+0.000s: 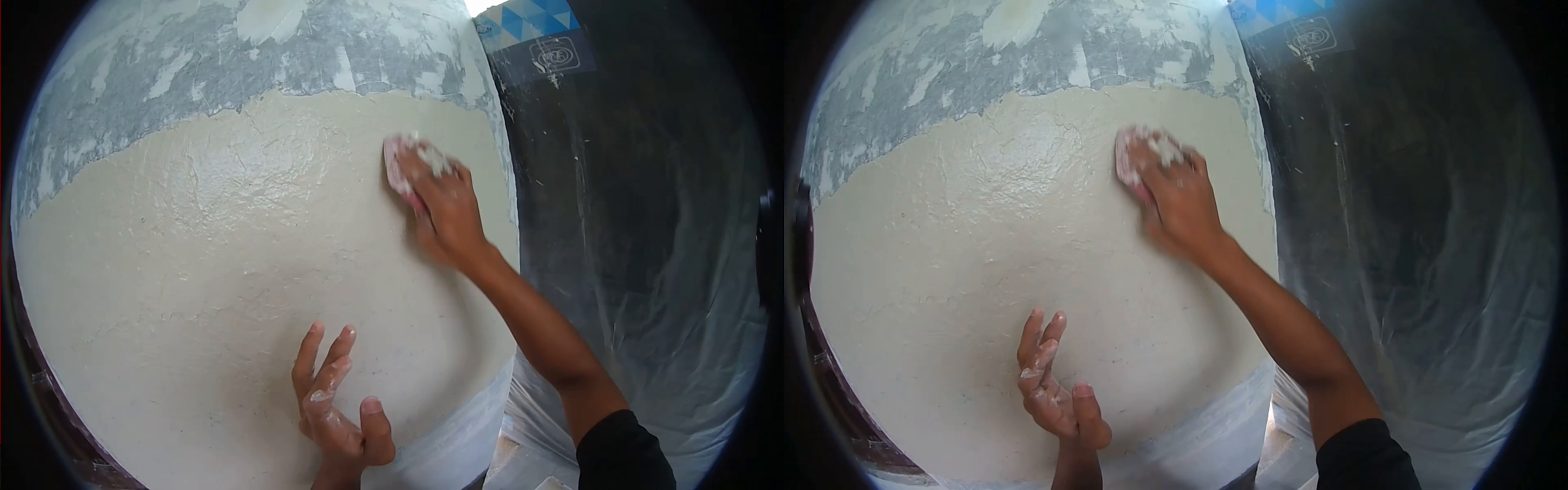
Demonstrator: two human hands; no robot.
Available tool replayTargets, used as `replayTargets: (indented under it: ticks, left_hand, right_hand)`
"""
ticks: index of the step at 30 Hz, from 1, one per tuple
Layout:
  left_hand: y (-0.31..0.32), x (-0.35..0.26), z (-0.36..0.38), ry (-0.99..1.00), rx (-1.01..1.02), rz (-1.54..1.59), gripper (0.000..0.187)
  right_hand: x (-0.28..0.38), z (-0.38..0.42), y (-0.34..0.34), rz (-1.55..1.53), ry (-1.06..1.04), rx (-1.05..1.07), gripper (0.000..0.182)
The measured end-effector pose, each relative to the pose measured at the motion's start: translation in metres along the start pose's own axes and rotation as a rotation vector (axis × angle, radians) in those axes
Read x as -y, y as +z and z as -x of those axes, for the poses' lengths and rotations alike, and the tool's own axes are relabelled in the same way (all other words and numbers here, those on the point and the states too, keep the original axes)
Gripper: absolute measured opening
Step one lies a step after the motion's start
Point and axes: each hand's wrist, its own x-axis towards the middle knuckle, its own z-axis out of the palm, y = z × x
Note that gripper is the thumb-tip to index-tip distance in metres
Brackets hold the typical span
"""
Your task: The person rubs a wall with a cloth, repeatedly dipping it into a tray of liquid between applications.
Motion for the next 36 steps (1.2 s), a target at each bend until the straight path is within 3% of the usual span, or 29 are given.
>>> replayTargets:
  ticks: [3, 4, 7, 11, 12, 17, 19, 21, 23, 27, 29, 32, 34, 36]
  left_hand:
    - [-0.015, 0.001, 0.005, -0.046, 0.025, -0.055, 0.043]
    - [-0.015, 0.004, 0.004, -0.044, 0.032, -0.058, 0.043]
    - [-0.01, 0.006, 0.005, -0.053, -0.006, -0.016, 0.045]
    - [-0.019, 0.0, 0.008, -0.066, 0.031, -0.008, 0.046]
    - [-0.02, -0.001, 0.008, -0.063, 0.028, -0.013, 0.047]
    - [-0.021, 0.003, 0.011, -0.101, -0.011, 0.027, 0.048]
    - [-0.016, 0.001, 0.011, -0.121, -0.021, 0.038, 0.049]
    - [-0.018, -0.002, 0.01, -0.068, 0.025, 0.006, 0.048]
    - [-0.024, -0.002, 0.013, -0.067, 0.002, 0.013, 0.048]
    - [-0.016, 0.001, 0.011, -0.119, -0.024, 0.083, 0.048]
    - [-0.009, -0.001, 0.011, -0.112, -0.011, 0.092, 0.048]
    - [-0.01, -0.003, 0.016, -0.096, 0.023, 0.093, 0.048]
    - [-0.013, -0.004, 0.018, -0.091, 0.014, 0.095, 0.048]
    - [-0.02, -0.003, 0.013, -0.084, 0.021, 0.088, 0.048]
  right_hand:
    - [0.01, 0.014, -0.009, -0.041, -0.034, -0.059, 0.072]
    - [0.004, 0.003, -0.005, -0.04, 0.045, -0.1, 0.073]
    - [-0.011, -0.049, 0.002, -0.024, 0.013, -0.18, 0.073]
    - [-0.003, 0.004, 0.005, -0.051, 0.023, -0.008, 0.072]
    - [0.003, 0.012, 0.001, -0.05, -0.038, -0.074, 0.071]
    - [-0.017, -0.026, -0.003, 0.004, -0.013, -0.123, 0.069]
    - [-0.023, -0.031, 0.0, -0.034, 0.034, 0.03, 0.069]
    - [-0.013, 0.006, 0.0, -0.037, 0.055, 0.046, 0.069]
    - [-0.011, 0.024, -0.007, -0.063, -0.117, -0.049, 0.067]
    - [-0.024, -0.042, -0.008, 0.014, -0.056, -0.104, 0.064]
    - [-0.028, -0.062, 0.002, 0.021, -0.133, -0.176, 0.066]
    - [-0.029, -0.033, 0.012, 0.013, -0.106, -0.122, 0.064]
    - [-0.018, 0.015, 0.0, -0.045, 0.001, 0.051, 0.063]
    - [-0.014, 0.017, -0.009, -0.031, -0.056, -0.007, 0.063]
